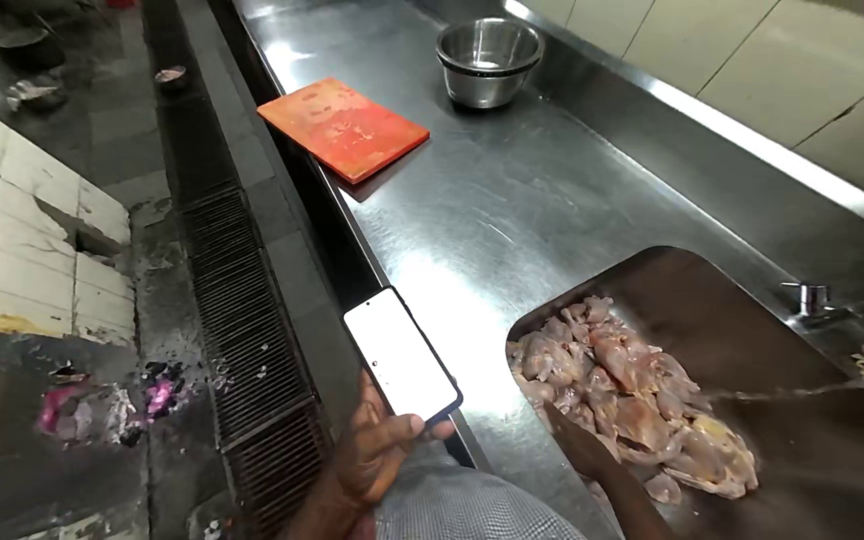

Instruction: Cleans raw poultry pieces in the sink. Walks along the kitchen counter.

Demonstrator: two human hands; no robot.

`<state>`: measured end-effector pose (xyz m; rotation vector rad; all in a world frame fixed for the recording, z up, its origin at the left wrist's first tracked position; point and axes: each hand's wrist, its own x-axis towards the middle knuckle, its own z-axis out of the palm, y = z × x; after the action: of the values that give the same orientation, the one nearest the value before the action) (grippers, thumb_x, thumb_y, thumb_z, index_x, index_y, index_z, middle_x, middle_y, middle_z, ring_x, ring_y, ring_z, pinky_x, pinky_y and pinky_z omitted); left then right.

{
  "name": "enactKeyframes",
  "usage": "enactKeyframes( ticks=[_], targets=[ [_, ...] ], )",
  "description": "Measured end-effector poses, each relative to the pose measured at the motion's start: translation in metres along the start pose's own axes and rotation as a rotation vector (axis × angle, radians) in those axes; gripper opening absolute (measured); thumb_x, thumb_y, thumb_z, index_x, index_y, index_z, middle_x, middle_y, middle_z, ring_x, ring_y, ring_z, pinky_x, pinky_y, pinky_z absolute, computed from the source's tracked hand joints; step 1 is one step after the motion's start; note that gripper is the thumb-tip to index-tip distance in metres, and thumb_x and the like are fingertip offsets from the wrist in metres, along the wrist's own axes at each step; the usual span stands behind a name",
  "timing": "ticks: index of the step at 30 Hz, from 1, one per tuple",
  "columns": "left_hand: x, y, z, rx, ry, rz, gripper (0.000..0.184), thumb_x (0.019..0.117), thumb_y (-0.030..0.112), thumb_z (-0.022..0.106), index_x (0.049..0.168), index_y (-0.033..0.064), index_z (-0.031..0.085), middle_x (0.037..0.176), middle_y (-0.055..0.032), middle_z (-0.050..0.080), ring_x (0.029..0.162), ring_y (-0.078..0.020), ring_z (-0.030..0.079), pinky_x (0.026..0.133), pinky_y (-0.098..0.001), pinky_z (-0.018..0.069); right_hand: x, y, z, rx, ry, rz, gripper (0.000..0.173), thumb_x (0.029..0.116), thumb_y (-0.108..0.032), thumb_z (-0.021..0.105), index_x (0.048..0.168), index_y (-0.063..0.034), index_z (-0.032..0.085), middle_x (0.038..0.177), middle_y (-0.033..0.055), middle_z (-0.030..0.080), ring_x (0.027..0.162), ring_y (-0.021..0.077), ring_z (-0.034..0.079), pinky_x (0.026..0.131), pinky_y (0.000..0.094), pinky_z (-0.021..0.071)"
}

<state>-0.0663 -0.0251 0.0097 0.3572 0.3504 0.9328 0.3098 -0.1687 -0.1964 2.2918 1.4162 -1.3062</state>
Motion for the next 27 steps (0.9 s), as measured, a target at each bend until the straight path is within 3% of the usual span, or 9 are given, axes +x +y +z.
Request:
enactKeyframes(
  ticks=[3, 6, 10, 18, 23, 25, 27],
  targets=[
    [-0.005, 0.006, 0.000, 0.192, 0.049, 0.056, 0.119, 0.0748, -0.013, 0.077, 0.157, 0.0239, -0.002, 0.136, -0.0218, 0.054, 0.112, -0.0417, 0.066, 0.080, -0.0546, 0.0628, -0.019, 0.004, 0.001, 0.006, -0.029, 0.039, 0.069, 0.1047, -0.043, 0.054, 0.163, -0.0140, 0.032, 0.141, 0.0227, 0.062, 0.128, 0.0419, 0.061, 0.109, 0.0630, 0.0445],
    [-0.010, 0.012, -0.004, 0.301, 0.091, 0.076, 0.125, 0.0735, -0.012, 0.079, 0.158, 0.0264, -0.004, 0.136, -0.0203, 0.054, 0.110, -0.0398, 0.067, 0.077, -0.0520, 0.0641, -0.039, 0.014, 0.007, 0.017, -0.036, 0.051, 0.059, 0.1041, -0.038, 0.057, 0.156, -0.0108, 0.045, 0.143, 0.0216, 0.061, 0.132, 0.0406, 0.058, 0.113, 0.0621, 0.0416],
    [-0.016, 0.016, -0.006, 0.392, 0.121, 0.064, 0.126, 0.0719, -0.012, 0.079, 0.159, 0.0259, -0.004, 0.131, -0.0192, 0.057, 0.101, -0.0374, 0.071, 0.072, -0.0488, 0.0654, -0.055, 0.035, 0.023, 0.080, -0.009, 0.130, 0.063, 0.0995, -0.043, 0.062, 0.154, -0.0143, 0.049, 0.139, 0.0177, 0.065, 0.128, 0.0370, 0.062, 0.110, 0.0610, 0.0448],
    [-0.019, 0.025, -0.001, 0.507, 0.123, 0.053, 0.126, 0.0718, -0.013, 0.079, 0.159, 0.0247, -0.005, 0.127, -0.0199, 0.059, 0.090, -0.0360, 0.072, 0.062, -0.0452, 0.0654, -0.064, 0.035, 0.033, 0.109, 0.005, 0.135, 0.054, 0.1029, -0.042, 0.059, 0.149, -0.0144, 0.054, 0.137, 0.0157, 0.066, 0.129, 0.0353, 0.062, 0.111, 0.0600, 0.0440],
    [-0.023, 0.031, 0.004, 0.484, 0.045, 0.031, 0.132, 0.0715, -0.002, 0.087, 0.159, 0.0254, -0.008, 0.138, -0.0210, 0.052, 0.105, -0.0409, 0.068, 0.074, -0.0544, 0.0650, -0.057, 0.030, 0.030, 0.163, 0.027, 0.119, 0.052, 0.1034, -0.040, 0.058, 0.148, -0.0131, 0.055, 0.136, 0.0164, 0.066, 0.128, 0.0342, 0.063, 0.111, 0.0586, 0.0448],
    [-0.022, 0.034, 0.002, 0.411, 0.020, 0.004, 0.126, 0.0750, 0.003, 0.084, 0.159, 0.0268, -0.007, 0.141, -0.0219, 0.051, 0.112, -0.0443, 0.065, 0.081, -0.0610, 0.0615, -0.055, 0.031, 0.031, 0.186, 0.023, 0.118, 0.053, 0.1030, -0.040, 0.059, 0.147, -0.0118, 0.055, 0.136, 0.0163, 0.066, 0.127, 0.0340, 0.063, 0.111, 0.0581, 0.0451],
    [-0.021, 0.035, -0.004, 0.359, -0.013, -0.005, 0.115, 0.0788, 0.012, 0.080, 0.159, 0.0259, -0.001, 0.144, -0.0189, 0.049, 0.118, -0.0407, 0.062, 0.089, -0.0623, 0.0568, -0.054, 0.035, 0.033, 0.193, 0.024, 0.120, 0.053, 0.1018, -0.043, 0.059, 0.146, -0.0129, 0.057, 0.132, 0.0157, 0.068, 0.124, 0.0333, 0.064, 0.109, 0.0587, 0.0463]
  ],
)
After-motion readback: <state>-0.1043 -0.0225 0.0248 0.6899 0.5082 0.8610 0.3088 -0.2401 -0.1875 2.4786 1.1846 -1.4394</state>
